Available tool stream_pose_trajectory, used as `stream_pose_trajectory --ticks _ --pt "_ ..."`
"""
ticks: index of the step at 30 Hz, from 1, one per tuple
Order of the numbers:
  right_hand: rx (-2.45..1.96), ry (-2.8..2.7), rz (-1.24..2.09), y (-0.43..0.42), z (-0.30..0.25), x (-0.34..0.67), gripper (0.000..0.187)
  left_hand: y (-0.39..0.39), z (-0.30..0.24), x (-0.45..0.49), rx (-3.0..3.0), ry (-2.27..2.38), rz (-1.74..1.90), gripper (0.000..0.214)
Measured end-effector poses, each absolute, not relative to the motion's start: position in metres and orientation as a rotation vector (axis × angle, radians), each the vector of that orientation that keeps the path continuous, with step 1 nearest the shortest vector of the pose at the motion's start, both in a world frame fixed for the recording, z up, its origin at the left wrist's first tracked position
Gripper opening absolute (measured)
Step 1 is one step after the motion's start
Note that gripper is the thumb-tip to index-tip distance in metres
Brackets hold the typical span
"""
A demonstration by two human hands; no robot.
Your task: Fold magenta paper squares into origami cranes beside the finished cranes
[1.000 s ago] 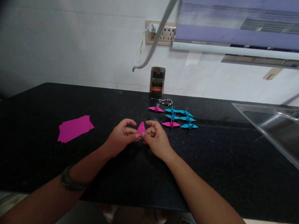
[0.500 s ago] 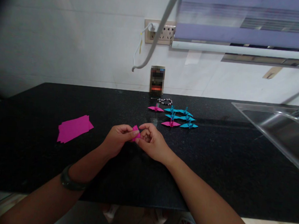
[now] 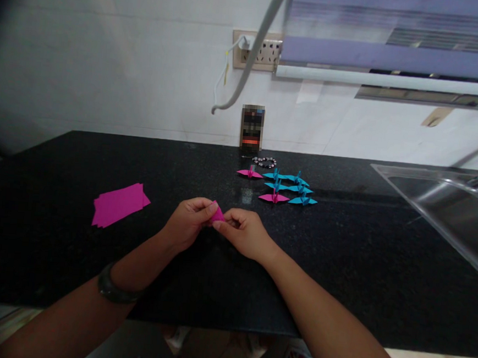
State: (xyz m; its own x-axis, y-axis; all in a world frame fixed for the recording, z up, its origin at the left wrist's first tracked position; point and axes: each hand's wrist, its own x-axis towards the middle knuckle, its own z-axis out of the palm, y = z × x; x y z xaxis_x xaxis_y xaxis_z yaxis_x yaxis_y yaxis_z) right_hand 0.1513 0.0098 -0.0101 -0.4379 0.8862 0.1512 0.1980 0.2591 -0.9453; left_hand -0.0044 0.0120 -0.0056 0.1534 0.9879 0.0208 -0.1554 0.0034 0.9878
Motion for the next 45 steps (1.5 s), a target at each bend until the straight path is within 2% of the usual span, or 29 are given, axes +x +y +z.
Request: stream_pose_trajectory --ticks 6,16,26,31,36,45 --pt "-0.818 -1.686 1.452 0.013 -0.008 0.154 0.027 0.013 -0.005 -0.005 1.047 0.872 1.092 0.028" --pt "-0.847 -1.715 1.447 0.014 -0.008 0.155 0.022 0.013 -0.006 -0.006 1.048 0.844 1.095 0.026" --pt "-1.0 -1.821 1.048 0.011 -0.014 0.151 0.014 0.011 -0.005 -0.002 1.243 1.045 1.191 0.017" --pt "-1.074 -1.75 0.899 0.011 -0.016 0.149 0.016 0.01 -0.008 0.001 1.333 1.158 1.313 0.022" --pt "-1.133 -1.754 0.71 0.015 -0.018 0.153 0.015 0.007 -0.009 0.001 1.682 1.2 1.265 0.013" --pt "-1.073 -1.957 0.451 0.017 -0.015 0.158 0.012 0.005 -0.008 0.001 1.823 1.196 1.237 0.012"
